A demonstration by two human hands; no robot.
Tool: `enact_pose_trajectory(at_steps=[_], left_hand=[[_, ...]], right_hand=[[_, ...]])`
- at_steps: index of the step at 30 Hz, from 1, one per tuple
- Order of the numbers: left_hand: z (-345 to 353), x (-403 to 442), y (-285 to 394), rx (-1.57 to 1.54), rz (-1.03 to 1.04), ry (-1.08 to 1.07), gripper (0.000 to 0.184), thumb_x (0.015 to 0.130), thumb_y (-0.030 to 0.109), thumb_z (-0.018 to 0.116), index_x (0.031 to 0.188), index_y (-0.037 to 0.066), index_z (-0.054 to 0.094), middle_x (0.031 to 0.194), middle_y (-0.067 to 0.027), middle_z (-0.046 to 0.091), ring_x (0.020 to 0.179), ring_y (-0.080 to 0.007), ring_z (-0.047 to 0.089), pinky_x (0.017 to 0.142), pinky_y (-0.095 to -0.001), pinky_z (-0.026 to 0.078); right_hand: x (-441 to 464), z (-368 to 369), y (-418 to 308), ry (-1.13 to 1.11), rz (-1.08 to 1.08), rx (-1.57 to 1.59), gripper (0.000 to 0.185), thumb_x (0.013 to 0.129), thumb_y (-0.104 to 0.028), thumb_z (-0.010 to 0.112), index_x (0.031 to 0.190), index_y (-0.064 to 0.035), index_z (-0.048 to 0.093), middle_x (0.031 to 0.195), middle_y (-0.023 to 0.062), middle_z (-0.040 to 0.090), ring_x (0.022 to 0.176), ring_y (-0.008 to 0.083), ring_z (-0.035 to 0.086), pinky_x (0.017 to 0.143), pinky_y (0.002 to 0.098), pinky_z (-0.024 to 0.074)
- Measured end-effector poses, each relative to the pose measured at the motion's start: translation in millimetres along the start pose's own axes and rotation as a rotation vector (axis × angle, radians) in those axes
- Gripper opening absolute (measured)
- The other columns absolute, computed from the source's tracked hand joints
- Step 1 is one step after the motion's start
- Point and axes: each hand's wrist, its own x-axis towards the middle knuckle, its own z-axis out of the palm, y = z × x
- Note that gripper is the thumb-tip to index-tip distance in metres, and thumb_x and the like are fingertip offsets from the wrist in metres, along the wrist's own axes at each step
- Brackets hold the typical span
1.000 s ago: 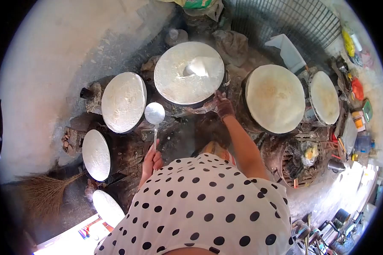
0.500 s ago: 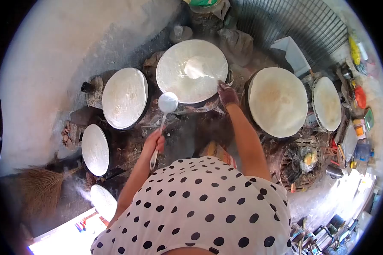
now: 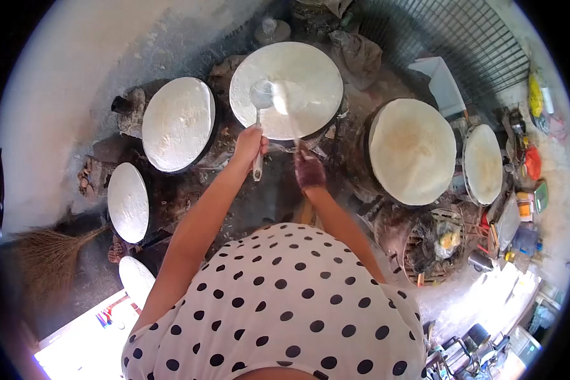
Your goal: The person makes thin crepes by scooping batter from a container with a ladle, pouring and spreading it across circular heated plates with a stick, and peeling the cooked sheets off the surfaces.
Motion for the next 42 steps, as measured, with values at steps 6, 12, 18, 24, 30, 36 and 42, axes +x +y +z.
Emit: enact_pose_trajectory(at_steps=[6,12,18,24,30,36,42], left_hand=[[-58,-52,29,-0.825,-0.244,-0.424,0.02,0.096,0.018,0.04,0.106,0.005,0.053,0.058,0.0017,0.04,0.041,-0.0092,0.037,0.038,-0.0254,0.032],[-84,-99,40,-0.586,-0.154,-0.328,0.031,0.098,0.022,0.041,0.127,0.014,0.046,0.06,0.0041,0.036,0.04,-0.0067,0.033,0.038,-0.022,0.028],[-138,-175,13,-0.487,-0.259,-0.213,0.032,0.098,0.022,0.042,0.129,0.013,0.045,0.056,0.0062,0.033,0.037,-0.0037,0.031,0.033,-0.0185,0.026],[-200,-260,-27,-0.648,-0.275,-0.236,0.03,0.099,0.021,0.04,0.127,0.016,0.048,0.057,0.0065,0.032,0.038,-0.0047,0.029,0.034,-0.0199,0.025],[-250,-267,-67,-1.018,-0.469,-0.203,0.029,0.1,0.021,0.037,0.127,0.012,0.045,0.059,0.0072,0.033,0.039,-0.0031,0.032,0.036,-0.0187,0.026],[-276,-316,-43,-0.246,0.029,0.082,0.042,0.099,0.019,0.037,0.14,0.012,0.035,0.057,0.0013,0.032,0.038,-0.0081,0.034,0.033,-0.0206,0.026],[-278,-270,-49,-1.167,-0.113,0.053,0.039,0.099,0.021,0.039,0.138,0.016,0.037,0.055,0.0058,0.029,0.035,-0.0032,0.028,0.033,-0.0184,0.026]], right_hand=[[33,-68,-7,0.009,-0.085,0.177,0.04,0.092,-0.017,0.048,0.132,-0.0132,0.049,0.112,0.0103,0.064,0.082,0.0206,0.065,0.066,0.0366,0.0527],[27,-57,-16,-0.446,0.13,0.08,0.039,0.093,-0.033,0.048,0.122,-0.0087,0.058,0.12,0.0174,0.058,0.112,0.0285,0.056,0.096,0.0358,0.0421],[-27,-68,-51,-0.335,0.17,-0.17,0.037,0.091,-0.03,0.049,0.125,-0.0171,0.055,0.102,0.0158,0.064,0.092,0.0343,0.061,0.081,0.0422,0.0491],[-54,-37,-47,-0.245,0.237,-0.29,0.037,0.09,-0.027,0.051,0.127,-0.0238,0.052,0.104,0.0142,0.063,0.089,0.0328,0.063,0.072,0.0425,0.0506],[-116,-19,-55,-0.194,0.167,-0.515,0.036,0.093,-0.029,0.048,0.129,-0.0263,0.05,0.106,0.0121,0.062,0.084,0.0284,0.065,0.063,0.043,0.051],[-140,-43,-101,-0.217,-0.612,-0.238,0.041,0.086,-0.04,0.056,0.114,-0.0107,0.058,0.077,0.0123,0.065,0.06,0.0309,0.064,0.055,0.0412,0.0511],[34,37,-161,-0.34,0.148,0.053,0.041,0.086,-0.038,0.058,0.088,0.0032,0.061,0.062,0.0153,0.058,0.059,0.0327,0.06,0.055,0.0424,0.0463]])
